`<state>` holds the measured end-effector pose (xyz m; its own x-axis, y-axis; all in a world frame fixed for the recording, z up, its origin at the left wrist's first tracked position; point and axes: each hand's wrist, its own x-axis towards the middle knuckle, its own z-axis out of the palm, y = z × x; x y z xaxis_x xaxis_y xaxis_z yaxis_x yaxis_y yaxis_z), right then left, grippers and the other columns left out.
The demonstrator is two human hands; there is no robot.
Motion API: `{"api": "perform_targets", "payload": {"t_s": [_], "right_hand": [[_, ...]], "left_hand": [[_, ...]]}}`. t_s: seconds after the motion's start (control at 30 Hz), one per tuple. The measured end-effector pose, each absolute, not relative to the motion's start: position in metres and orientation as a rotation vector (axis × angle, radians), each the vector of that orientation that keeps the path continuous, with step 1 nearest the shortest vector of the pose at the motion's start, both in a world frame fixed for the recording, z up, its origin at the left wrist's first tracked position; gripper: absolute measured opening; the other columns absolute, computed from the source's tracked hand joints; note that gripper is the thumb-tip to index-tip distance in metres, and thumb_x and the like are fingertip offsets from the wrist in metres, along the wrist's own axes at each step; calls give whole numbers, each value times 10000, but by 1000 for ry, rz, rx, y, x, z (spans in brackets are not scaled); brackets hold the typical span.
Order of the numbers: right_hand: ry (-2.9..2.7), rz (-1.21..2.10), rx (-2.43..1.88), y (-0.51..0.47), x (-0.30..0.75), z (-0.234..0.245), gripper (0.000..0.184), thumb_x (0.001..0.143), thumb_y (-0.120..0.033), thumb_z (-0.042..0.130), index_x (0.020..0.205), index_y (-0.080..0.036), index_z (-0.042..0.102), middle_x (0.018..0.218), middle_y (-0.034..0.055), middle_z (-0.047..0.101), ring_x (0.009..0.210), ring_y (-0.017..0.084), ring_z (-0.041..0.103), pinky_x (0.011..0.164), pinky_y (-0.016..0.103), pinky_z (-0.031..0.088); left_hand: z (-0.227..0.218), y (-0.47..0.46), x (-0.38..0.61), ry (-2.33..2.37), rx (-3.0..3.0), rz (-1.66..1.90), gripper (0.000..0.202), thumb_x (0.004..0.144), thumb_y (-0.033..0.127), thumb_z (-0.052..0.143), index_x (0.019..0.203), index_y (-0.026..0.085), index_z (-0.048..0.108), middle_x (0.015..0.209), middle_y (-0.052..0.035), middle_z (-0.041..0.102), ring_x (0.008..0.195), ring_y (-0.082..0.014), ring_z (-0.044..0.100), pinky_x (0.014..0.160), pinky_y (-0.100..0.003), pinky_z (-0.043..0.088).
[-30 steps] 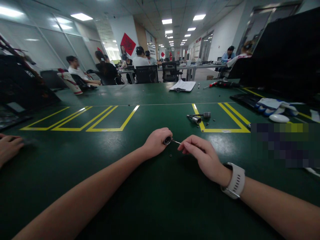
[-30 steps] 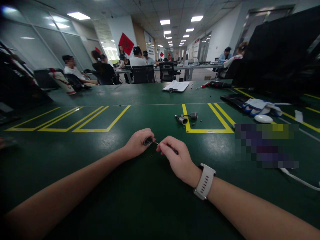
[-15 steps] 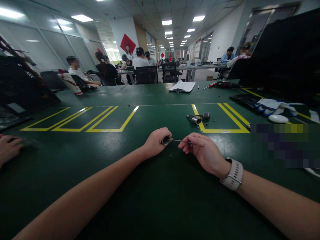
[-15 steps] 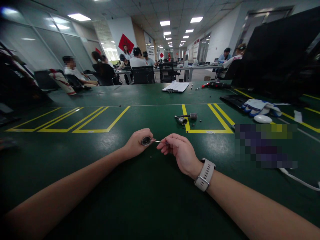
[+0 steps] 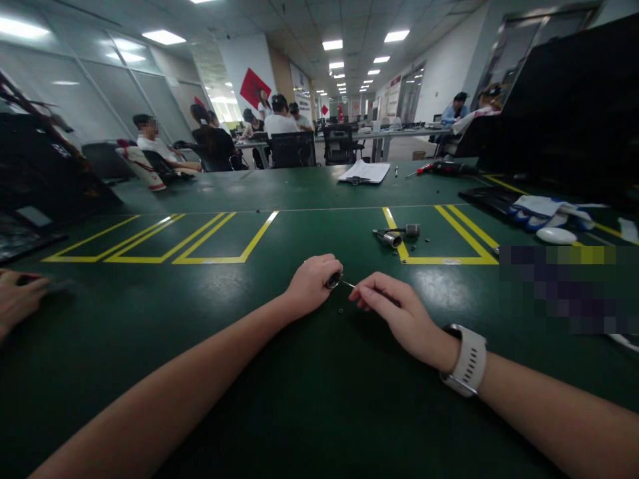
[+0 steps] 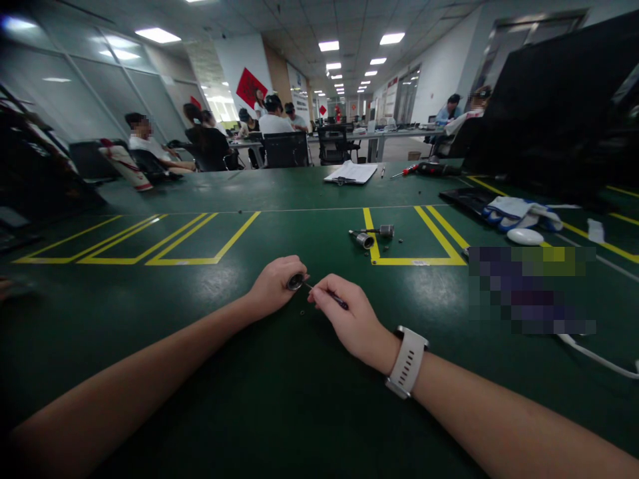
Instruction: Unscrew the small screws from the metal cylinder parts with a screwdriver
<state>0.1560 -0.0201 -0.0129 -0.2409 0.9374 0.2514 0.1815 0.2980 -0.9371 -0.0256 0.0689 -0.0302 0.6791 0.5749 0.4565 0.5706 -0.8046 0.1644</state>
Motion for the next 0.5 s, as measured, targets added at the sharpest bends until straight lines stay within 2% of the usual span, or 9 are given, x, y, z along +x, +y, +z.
{"api": "perform_targets", "payload": {"t_s": [0.27, 0.5], "right_hand": [[-1102, 1541, -818, -6, 163, -22, 155, 834, -230, 502, 788, -166, 635, 835, 63, 679, 730, 159, 586, 681, 317, 436], [-1035, 1541, -809, -6, 163, -23, 161, 822, -231, 501, 763, -165, 636, 793, 59, 689, 683, 152, 579, 654, 305, 420]], "left_hand": [[-31, 71, -27, 914, 2740, 930, 108, 798, 136, 522, 694, 160, 505, 682, 2, 511, 620, -116, 485, 570, -233, 362], [-32, 72, -26, 977, 2731, 927, 126, 818, 156, 514, 694, 157, 498, 700, -2, 516, 632, -117, 482, 575, -235, 365]]}}
